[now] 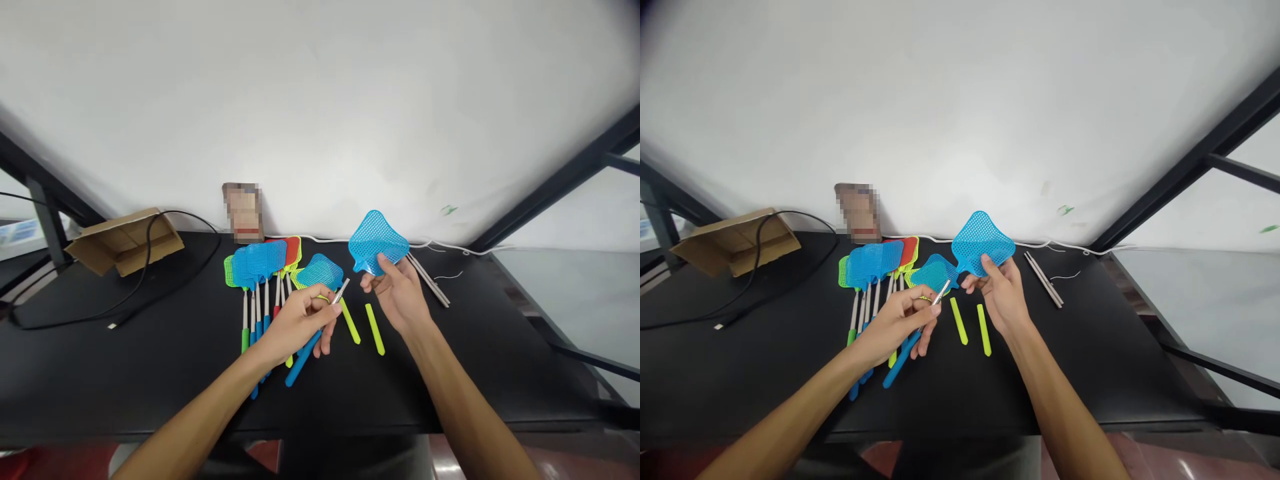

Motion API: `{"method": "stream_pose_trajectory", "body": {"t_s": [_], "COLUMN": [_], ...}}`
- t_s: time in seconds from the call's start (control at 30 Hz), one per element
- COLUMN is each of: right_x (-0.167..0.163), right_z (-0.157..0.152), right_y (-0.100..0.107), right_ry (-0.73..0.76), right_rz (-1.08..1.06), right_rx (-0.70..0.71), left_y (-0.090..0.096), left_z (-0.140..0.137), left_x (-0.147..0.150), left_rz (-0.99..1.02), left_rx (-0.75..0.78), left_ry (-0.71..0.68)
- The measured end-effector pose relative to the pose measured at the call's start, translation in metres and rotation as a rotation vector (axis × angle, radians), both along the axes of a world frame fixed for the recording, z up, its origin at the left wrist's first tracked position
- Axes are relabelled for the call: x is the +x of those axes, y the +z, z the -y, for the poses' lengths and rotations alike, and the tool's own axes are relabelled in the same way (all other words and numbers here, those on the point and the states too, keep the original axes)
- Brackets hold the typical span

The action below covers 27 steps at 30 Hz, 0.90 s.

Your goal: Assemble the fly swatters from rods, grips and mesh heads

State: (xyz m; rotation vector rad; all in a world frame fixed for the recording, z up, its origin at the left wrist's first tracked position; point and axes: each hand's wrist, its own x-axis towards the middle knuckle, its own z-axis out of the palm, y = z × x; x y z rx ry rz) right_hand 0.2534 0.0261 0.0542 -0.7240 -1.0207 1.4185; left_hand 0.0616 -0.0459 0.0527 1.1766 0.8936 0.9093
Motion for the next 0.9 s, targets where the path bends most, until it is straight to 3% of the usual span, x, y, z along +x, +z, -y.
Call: {"method": "stream_pose_trajectory", "body": {"t_s": [0.9], "right_x": [-0.01], "right_z": [0.018], "right_y": [0.004], "right_ry": [-0.05], "right_rz": [0.015], "right_rx": [0.138], "left_y": [0.002], "left_z": [-0.001], "left_x": [0.0], "left_rz": [-0.001], "left_rx": [-0.037], "left_ry": [0.101]}}
